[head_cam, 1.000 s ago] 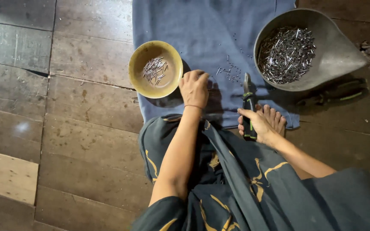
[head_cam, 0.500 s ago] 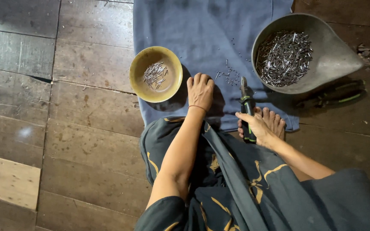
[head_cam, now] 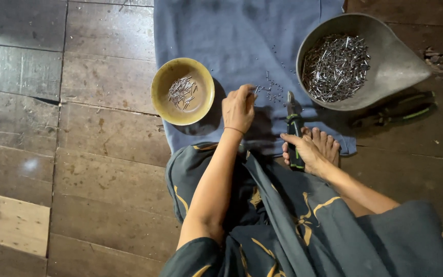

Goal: Cutting small metal pins into shorter lengths using wire cutters.

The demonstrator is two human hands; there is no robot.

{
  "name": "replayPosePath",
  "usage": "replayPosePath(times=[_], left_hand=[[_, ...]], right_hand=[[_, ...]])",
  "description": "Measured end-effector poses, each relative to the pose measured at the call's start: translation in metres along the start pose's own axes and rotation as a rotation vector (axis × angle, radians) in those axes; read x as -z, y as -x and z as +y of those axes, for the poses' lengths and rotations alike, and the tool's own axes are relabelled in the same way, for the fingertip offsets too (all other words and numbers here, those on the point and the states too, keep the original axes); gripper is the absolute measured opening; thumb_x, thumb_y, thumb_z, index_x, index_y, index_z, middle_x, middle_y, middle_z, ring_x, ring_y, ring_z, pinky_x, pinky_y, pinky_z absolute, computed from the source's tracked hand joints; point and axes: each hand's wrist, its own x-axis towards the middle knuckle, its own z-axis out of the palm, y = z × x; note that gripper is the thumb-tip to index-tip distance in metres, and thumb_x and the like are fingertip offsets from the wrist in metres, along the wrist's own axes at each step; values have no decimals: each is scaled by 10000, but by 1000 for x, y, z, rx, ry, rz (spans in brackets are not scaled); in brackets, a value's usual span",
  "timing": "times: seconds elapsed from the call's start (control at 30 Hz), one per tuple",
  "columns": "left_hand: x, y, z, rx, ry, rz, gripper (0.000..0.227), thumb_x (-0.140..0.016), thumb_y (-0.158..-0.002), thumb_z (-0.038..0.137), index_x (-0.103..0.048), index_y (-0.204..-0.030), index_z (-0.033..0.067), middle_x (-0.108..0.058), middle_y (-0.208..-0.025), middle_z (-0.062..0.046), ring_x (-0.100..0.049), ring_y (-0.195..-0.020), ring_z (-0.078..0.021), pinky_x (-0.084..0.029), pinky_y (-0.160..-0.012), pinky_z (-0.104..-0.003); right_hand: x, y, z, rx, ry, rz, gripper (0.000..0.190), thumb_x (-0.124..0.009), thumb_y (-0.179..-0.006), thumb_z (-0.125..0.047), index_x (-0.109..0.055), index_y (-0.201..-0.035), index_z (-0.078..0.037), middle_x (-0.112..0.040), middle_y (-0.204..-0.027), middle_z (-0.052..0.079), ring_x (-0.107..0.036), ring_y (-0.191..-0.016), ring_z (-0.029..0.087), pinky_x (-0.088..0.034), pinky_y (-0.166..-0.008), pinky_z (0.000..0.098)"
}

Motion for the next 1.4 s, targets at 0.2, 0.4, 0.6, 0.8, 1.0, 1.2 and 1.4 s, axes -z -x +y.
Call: replayPosePath(times=[0.2,0.4,0.6,0.8,1.0,1.2,1.4], left_hand=[[-31,-13,-11,-22,288,4,254,-698,-925,196,-664,-1142,324,-715,-1025,57,-667,-1066,-220,-519,-879,-366],[-48,-16,-11,6,-106,10,177,-823,-751,377,-699,-842,289,-586,-1049,96,-508,-1120,-175,-369,-944,-375],[-42,-25,7,72,53,-310,196,-755,-890,342,-772,-1037,471,-524,-1394,135,-430,-1361,-217,-388,-1114,-500],[-6,-18,-32,52,-31,-348,193,-731,-890,325,-708,-1065,404,-641,-1005,78,-713,-967,-216,-599,-813,-410],[-2,11,-39,-113,-202,-265,189,-769,-836,260,-740,-1021,286,-599,-1124,-5,-638,-1033,-264,-535,-814,-395],[-36,16,-42,-194,-206,-225,37,-720,-853,288,-757,-856,294,-614,-1064,38,-552,-1076,-217,-423,-875,-378],[-19,25,-42,-215,-265,-166,63,-663,-852,185,-723,-834,187,-629,-932,-31,-567,-967,-262,-386,-902,-454]], right_hand=[[2,-2,0,-14,35,43,375,-738,-904,-229,-617,-658,27,-535,-511,115,-568,-409,204,-527,-391,365],[-4,8,-7,-36,31,61,353,-728,-901,-220,-605,-653,-1,-546,-538,94,-572,-426,187,-532,-392,374],[1,5,-9,-30,67,38,401,-702,-919,-252,-613,-646,27,-523,-504,95,-563,-416,195,-516,-389,354],[18,-22,17,23,64,-21,426,-741,-922,-266,-610,-649,34,-546,-519,135,-590,-437,232,-526,-407,377],[8,-15,13,-11,97,-4,407,-735,-904,-269,-633,-677,53,-553,-513,124,-586,-419,224,-539,-399,376],[5,-9,8,-16,68,28,406,-768,-892,-267,-625,-671,42,-574,-531,135,-616,-439,230,-554,-390,393],[10,-17,18,-11,39,14,402,-786,-893,-258,-624,-670,34,-574,-545,133,-609,-437,231,-544,-378,396]])
